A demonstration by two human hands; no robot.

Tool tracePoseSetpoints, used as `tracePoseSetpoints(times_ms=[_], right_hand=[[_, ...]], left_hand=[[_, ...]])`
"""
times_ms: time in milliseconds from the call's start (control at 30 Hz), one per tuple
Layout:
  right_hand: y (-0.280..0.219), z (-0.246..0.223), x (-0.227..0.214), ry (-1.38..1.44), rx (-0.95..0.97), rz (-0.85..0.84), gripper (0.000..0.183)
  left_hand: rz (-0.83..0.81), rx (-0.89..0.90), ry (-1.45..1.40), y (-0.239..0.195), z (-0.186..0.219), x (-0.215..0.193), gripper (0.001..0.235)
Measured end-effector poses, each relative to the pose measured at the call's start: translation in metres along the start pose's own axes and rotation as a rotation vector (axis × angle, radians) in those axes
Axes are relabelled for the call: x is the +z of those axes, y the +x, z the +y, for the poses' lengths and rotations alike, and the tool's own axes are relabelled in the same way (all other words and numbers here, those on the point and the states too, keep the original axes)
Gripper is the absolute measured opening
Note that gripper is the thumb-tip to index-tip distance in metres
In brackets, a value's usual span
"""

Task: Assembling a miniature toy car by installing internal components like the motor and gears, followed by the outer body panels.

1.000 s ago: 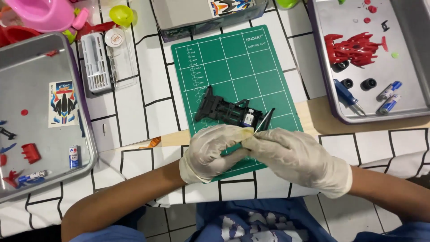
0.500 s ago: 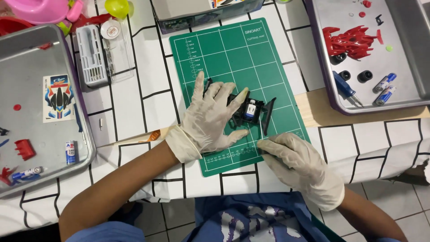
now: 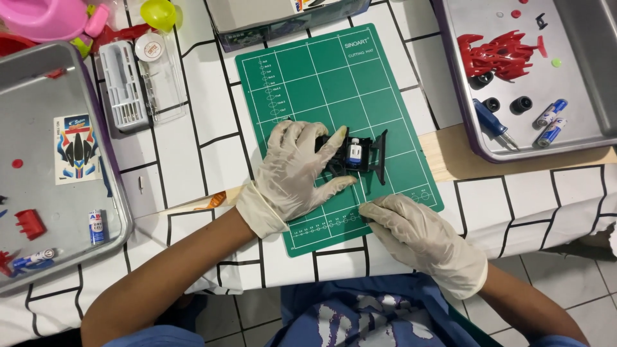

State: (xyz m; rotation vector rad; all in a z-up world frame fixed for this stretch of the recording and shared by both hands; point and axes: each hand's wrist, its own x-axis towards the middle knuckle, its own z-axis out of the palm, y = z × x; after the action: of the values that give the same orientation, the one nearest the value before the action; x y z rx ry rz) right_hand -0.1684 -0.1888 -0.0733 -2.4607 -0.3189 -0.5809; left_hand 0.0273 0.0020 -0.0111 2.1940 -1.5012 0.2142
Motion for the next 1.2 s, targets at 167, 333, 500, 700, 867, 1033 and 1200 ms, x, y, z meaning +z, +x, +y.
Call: tracePoseSetpoints(times_ms=[167,333,500,700,867,1033,1200], right_hand=[[0.002,-0.001,0.001,-0.025,0.015,0.003,0.04],[-0.001,0.003,0.005,-0.044,0.025,0.009,0.039],[0.017,-0.011,-0.001,-0.126,-0.012,0.047,0.038],[0.018,-0.014,0.006,-0.505,-0.057,0.132,0.044],[0.032,-0.013,0.015,-0.526,-0.009,0.172,0.035],[0.031,-0.007,0.021,-0.515,0.053,0.154,0.033],[0.031,-0.006,0.021,-0.484,0.098,0.134,0.033]], left_hand=[[0.029,-0.005,-0.003,-0.001,0.0,-0.002,0.075],[0.052,0.001,0.014,-0.002,0.0,0.001,0.078],[0.057,0.009,0.02,-0.003,0.002,0.001,0.081],[0.045,-0.033,0.061,-0.006,0.006,0.004,0.087],[0.071,-0.028,0.088,-0.009,0.003,0.012,0.088],[0.064,-0.047,0.084,-0.007,0.007,0.009,0.084],[0.071,-0.067,0.071,-0.004,0.011,0.004,0.084]])
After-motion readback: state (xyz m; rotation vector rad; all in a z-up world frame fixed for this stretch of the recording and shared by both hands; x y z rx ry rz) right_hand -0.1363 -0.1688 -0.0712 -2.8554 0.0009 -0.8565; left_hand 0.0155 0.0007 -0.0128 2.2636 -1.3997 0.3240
